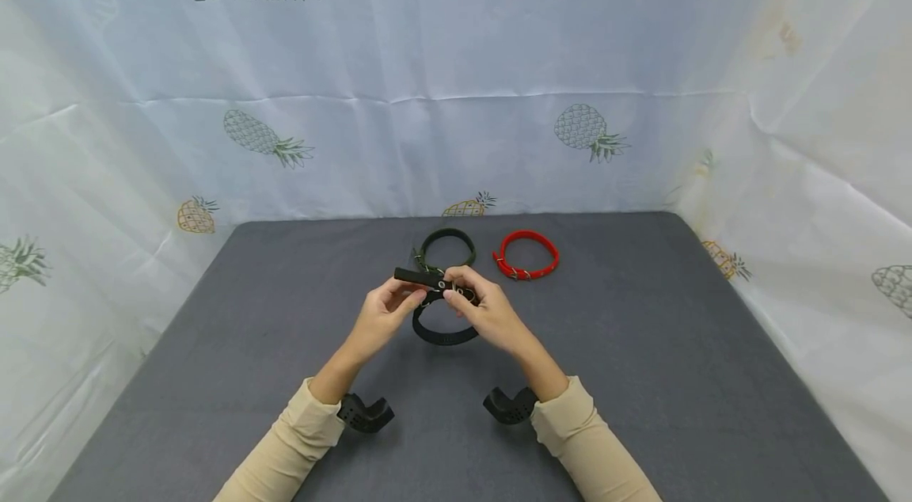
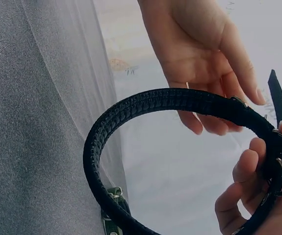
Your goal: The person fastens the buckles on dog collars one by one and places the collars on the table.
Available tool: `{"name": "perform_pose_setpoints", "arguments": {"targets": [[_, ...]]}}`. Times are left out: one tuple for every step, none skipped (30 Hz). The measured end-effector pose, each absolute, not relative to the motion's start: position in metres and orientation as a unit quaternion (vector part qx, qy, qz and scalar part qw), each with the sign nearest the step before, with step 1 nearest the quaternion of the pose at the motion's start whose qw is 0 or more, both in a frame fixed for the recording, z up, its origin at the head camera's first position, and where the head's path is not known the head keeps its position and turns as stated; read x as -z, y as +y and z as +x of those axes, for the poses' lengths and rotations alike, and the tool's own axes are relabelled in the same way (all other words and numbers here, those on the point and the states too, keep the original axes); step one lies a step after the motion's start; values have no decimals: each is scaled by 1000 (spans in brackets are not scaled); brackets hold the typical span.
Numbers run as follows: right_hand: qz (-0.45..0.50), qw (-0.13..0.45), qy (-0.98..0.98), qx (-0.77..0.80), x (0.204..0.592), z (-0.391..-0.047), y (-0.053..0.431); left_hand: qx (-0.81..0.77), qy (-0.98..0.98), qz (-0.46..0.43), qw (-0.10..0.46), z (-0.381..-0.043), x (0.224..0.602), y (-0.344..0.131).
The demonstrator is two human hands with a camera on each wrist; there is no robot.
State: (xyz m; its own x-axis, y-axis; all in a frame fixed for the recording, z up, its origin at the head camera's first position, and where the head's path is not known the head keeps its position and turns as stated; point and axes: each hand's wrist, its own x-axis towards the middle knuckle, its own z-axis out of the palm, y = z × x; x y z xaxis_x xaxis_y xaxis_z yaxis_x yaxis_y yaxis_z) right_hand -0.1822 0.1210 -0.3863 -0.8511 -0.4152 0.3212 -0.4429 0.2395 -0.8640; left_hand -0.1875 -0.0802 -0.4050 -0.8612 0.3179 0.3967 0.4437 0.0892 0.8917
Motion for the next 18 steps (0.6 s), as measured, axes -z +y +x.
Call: {"name": "perform_pose_setpoints", "arguments": {"targets": [[275, 13, -785, -554, 387, -182, 121, 624, -736, -259, 44, -187, 405, -80], [278, 13, -784, -555, 387, -182, 120, 626, -734, -260, 37, -187, 405, -79], [280, 13, -783, -555, 387, -182, 120, 629, -732, -261, 30, -187, 406, -79], [282, 14, -783, -554, 388, -182, 120, 634, -727, -262, 23, -187, 406, -79], [283, 14, -783, -554, 388, -183, 119, 640, -721, -263, 17, -187, 406, -78], [283, 14, -782, -554, 388, -183, 119, 646, -716, -264, 12, -187, 406, -78], [282, 13, -783, -555, 389, -183, 118, 652, -711, -265, 7, -187, 407, -78], [282, 13, -782, -555, 389, -183, 118, 657, -705, -267, 4, -187, 407, -77], [281, 13, -782, -556, 389, -183, 118, 662, -700, -268, 2, -187, 408, -77], [281, 13, -781, -558, 389, -183, 117, 668, -694, -268, 1, -187, 408, -77], [281, 13, -778, -561, 389, -183, 117, 672, -690, -269, 1, -187, 409, -76], [282, 12, -775, -565, 389, -183, 117, 676, -686, -271, 2, -187, 409, -76], [282, 12, -772, -570, 389, -183, 116, 681, -681, -270, 2, -187, 409, -75], [284, 12, -767, -576, 389, -183, 116, 685, -675, -272, 3, -187, 409, -74], [285, 12, -761, -582, 389, -183, 116, 688, -672, -273, 6, -187, 409, -73], [286, 13, -755, -590, 389, -183, 115, 691, -669, -274, 8, -187, 409, -72], [285, 13, -750, -596, 389, -183, 115, 692, -667, -276, 11, -187, 408, -71], [283, 13, -746, -603, 389, -183, 114, 692, -666, -277, 13, -187, 407, -70]]}}
